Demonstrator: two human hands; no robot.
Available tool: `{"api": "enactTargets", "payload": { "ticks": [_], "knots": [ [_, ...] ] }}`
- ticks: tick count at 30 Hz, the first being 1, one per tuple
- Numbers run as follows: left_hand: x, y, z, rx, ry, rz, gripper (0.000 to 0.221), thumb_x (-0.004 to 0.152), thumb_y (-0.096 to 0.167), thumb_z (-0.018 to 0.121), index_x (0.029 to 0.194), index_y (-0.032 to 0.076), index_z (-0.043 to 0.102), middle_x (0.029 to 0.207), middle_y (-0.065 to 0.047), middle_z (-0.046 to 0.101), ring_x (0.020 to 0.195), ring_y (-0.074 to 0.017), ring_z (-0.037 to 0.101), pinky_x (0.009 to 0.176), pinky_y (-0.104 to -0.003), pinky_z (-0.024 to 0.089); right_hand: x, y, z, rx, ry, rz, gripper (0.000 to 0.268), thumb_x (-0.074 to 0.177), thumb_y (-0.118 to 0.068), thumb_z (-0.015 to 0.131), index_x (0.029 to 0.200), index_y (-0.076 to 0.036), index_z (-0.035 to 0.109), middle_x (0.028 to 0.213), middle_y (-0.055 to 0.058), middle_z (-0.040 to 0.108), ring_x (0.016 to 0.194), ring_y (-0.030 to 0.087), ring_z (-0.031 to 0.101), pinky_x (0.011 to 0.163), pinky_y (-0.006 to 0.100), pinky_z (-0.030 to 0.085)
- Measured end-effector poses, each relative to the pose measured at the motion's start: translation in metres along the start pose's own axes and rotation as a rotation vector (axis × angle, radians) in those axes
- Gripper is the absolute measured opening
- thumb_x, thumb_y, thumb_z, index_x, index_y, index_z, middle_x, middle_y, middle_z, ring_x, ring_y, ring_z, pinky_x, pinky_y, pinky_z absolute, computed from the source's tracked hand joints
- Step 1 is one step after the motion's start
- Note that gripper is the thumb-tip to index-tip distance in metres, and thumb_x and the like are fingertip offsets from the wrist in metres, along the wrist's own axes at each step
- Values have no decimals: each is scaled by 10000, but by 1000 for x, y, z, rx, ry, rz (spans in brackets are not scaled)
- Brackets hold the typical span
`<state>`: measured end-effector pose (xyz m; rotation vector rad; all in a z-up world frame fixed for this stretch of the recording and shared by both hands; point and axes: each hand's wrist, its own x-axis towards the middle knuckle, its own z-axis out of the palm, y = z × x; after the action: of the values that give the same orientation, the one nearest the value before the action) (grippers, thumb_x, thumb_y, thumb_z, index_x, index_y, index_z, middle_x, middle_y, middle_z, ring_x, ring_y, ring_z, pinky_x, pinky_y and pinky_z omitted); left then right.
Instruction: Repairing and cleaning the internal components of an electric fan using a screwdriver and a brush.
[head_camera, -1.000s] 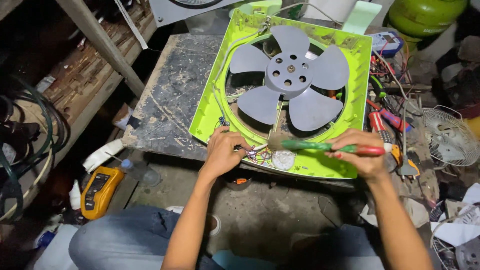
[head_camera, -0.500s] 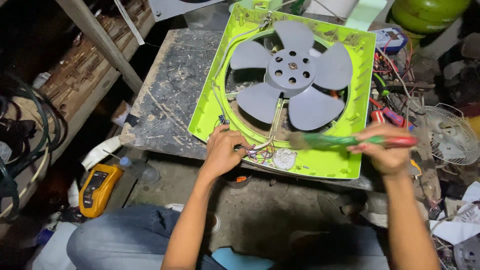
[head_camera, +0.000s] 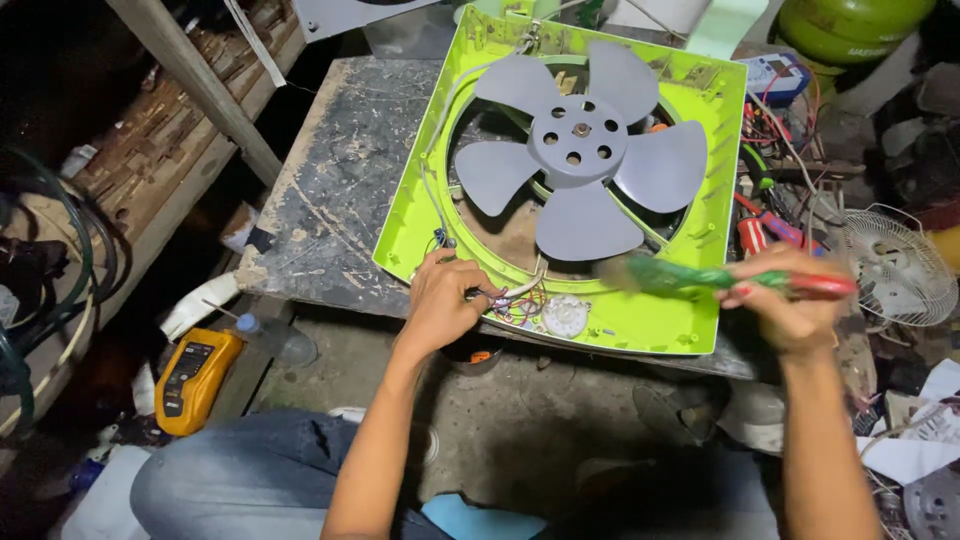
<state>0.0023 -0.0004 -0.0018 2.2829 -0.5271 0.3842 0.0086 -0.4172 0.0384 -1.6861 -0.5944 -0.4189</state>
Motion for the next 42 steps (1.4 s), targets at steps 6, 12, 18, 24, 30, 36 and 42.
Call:
{"api": "enactTargets", "payload": {
  "ticks": [6, 12, 18, 24, 30, 36, 42],
  "knots": [
    [-1, -2, 0, 4, -9, 11, 132, 756, 61, 750, 771, 188, 782, 819, 77, 766, 778, -155, 669, 1079, -416, 361, 1, -11, -20, -94, 25, 77, 186, 859, -4, 722, 1024, 59, 665, 936, 245, 673, 647, 274, 700, 575, 260, 623],
    [-1, -1, 2, 3, 2, -37, 193, 730, 47, 712, 787, 206, 805, 824, 34, 770, 789, -185, 657, 1101, -437, 366, -1, 9, -14, -56, -10, -25, 167, 859, -60, 705, 1006, 14, 670, 893, 170, 712, 611, 226, 713, 566, 211, 583],
    [-1, -1, 1, -3, 3, 8, 190, 739, 38, 702, 795, 189, 802, 808, 51, 760, 778, -165, 663, 1094, -425, 359, 6, -43, 59, -256, -129, -195, 81, 838, -63, 763, 906, -28, 739, 951, 180, 758, 802, 238, 728, 769, 289, 577],
    [0, -5, -2, -37, -38, -18, 91, 737, 95, 810, 776, 174, 786, 753, -24, 739, 860, -237, 730, 1146, -462, 333, 7, -23, 86, -175, -64, -383, 115, 757, -45, 832, 831, 19, 772, 764, 205, 738, 671, 328, 745, 647, 369, 585],
    [0, -16, 4, -29, -63, -18, 98, 752, 100, 797, 804, 182, 787, 774, -12, 742, 887, -223, 730, 1155, -457, 327, 5, -54, 148, -213, -218, -576, 34, 827, -4, 753, 835, -30, 774, 760, 174, 729, 565, 336, 690, 577, 381, 592],
    [0, -7, -1, -39, -66, -40, 110, 754, 67, 786, 796, 169, 788, 765, -16, 746, 882, -229, 731, 1161, -453, 321, 19, -35, 49, -388, -212, -372, 20, 813, -60, 765, 810, -64, 784, 691, 141, 716, 505, 292, 664, 518, 346, 526],
    [-3, -12, 7, -39, 17, 41, 111, 731, 46, 763, 766, 151, 773, 718, -23, 715, 818, -239, 720, 1129, -472, 359, 10, -39, 81, -146, -159, -385, 71, 814, -70, 772, 822, -1, 757, 762, 182, 750, 641, 307, 748, 613, 377, 583]
  ]
}}
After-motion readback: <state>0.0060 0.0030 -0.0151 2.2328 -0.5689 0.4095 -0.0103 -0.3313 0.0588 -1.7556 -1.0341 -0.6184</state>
